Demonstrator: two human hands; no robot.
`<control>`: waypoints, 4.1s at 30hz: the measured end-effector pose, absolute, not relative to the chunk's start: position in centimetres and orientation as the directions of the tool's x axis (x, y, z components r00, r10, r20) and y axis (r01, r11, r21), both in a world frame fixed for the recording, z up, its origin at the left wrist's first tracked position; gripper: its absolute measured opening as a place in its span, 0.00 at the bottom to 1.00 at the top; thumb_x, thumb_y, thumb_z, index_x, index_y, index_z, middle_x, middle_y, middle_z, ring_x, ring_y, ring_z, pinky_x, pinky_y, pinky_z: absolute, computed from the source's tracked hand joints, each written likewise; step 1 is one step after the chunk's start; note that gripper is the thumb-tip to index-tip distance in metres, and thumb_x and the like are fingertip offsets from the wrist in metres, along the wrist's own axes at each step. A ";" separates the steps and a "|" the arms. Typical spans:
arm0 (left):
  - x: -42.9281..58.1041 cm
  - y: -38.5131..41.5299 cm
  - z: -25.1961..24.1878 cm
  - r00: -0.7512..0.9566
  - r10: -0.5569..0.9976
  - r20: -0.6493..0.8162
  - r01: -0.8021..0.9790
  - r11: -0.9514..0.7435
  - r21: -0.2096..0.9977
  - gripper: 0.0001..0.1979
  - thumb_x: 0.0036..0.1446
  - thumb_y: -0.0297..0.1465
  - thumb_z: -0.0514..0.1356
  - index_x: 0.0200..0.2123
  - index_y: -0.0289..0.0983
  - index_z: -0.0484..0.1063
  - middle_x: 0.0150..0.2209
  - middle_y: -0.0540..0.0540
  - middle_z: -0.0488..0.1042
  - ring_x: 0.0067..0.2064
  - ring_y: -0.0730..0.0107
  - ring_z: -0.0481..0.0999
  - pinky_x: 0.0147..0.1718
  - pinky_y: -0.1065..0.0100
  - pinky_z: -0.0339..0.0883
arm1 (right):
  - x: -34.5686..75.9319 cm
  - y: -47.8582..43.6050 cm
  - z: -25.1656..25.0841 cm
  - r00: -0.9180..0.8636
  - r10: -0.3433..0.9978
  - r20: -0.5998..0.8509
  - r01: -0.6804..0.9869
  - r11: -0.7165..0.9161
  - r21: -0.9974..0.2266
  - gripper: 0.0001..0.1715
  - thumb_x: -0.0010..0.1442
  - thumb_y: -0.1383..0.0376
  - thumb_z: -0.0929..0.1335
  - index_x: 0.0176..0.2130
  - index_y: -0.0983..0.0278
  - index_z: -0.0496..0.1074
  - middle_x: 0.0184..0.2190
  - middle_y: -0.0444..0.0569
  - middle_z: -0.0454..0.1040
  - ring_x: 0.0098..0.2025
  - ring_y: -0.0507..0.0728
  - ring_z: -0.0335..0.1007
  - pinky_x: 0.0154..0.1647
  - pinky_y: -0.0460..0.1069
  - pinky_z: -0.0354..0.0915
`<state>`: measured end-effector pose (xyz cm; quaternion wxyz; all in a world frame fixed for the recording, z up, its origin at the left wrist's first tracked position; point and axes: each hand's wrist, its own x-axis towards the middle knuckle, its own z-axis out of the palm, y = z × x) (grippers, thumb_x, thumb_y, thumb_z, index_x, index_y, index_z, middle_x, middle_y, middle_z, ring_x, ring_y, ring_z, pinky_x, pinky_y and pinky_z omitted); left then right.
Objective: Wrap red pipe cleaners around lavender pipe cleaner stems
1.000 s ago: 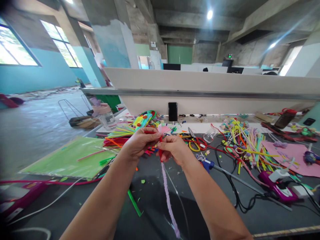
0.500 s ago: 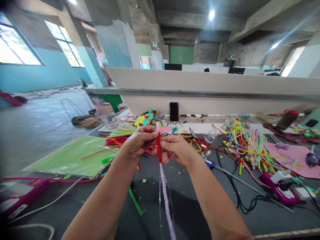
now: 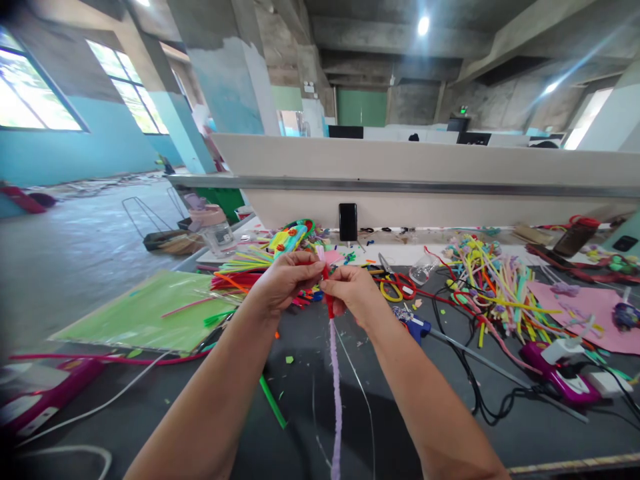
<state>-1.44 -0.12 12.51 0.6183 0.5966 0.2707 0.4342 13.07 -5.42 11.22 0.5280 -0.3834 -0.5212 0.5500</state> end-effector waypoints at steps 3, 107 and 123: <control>-1.6 0.0 12.5 0.487 0.856 0.173 -0.226 -0.068 0.972 0.12 0.42 0.33 0.67 0.20 0.32 0.68 0.15 0.53 0.62 0.17 0.84 0.59 0.16 0.78 0.51 | 13.0 -5.5 11.3 -0.139 0.982 0.129 -0.151 0.108 -0.983 0.15 0.44 0.60 0.73 0.22 0.66 0.66 0.13 0.41 0.69 0.10 0.46 0.60 0.09 0.40 0.53; -1.6 -1.0 13.1 0.435 0.851 0.294 -0.204 -0.224 0.953 0.09 0.44 0.33 0.65 0.27 0.32 0.76 0.19 0.50 0.69 0.21 0.79 0.63 0.20 0.74 0.56 | 14.4 -5.1 11.6 -0.196 0.972 0.127 -0.335 0.055 -0.940 0.14 0.43 0.60 0.74 0.29 0.67 0.72 0.19 0.45 0.75 0.12 0.44 0.59 0.12 0.41 0.57; -2.2 -1.5 13.7 0.520 0.817 0.248 -0.254 -0.130 0.958 0.10 0.45 0.32 0.66 0.22 0.33 0.69 0.18 0.52 0.66 0.19 0.81 0.64 0.19 0.76 0.56 | 13.3 -7.2 12.7 -0.378 0.913 0.157 -0.210 0.081 -0.974 0.12 0.52 0.59 0.69 0.32 0.66 0.72 0.23 0.46 0.76 0.13 0.45 0.63 0.13 0.41 0.57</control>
